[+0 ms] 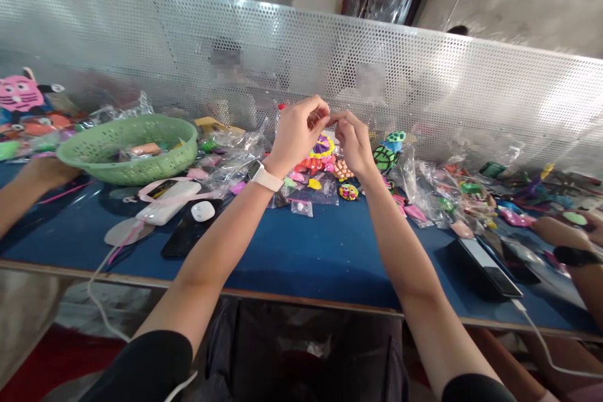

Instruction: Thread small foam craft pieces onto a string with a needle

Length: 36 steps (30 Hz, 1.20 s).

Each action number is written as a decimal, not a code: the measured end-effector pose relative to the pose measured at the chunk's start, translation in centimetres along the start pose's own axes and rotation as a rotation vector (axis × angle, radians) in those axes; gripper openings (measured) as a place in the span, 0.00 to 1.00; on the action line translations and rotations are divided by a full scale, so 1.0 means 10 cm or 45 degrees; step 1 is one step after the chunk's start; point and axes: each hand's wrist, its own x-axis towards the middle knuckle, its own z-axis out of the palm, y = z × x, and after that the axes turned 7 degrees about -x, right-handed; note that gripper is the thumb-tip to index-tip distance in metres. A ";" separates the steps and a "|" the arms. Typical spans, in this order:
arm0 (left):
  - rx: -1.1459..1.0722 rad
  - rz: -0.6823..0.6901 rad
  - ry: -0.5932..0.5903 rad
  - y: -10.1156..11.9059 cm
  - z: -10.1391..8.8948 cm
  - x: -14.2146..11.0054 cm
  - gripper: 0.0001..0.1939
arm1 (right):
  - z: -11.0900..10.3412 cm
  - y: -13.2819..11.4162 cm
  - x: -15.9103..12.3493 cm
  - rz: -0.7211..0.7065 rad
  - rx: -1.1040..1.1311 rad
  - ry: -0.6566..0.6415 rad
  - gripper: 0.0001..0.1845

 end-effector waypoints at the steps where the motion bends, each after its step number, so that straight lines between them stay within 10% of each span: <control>1: 0.010 0.005 -0.010 0.01 -0.01 0.00 0.04 | 0.00 0.00 0.00 -0.005 0.017 0.017 0.34; 21: 0.201 0.037 -0.042 0.02 -0.03 -0.04 0.11 | -0.21 -0.01 0.06 -0.053 0.060 -0.158 0.24; 36: -0.301 -0.216 -0.155 -0.24 -0.03 0.02 0.12 | -0.33 -0.20 0.00 -0.086 -0.245 -0.153 0.19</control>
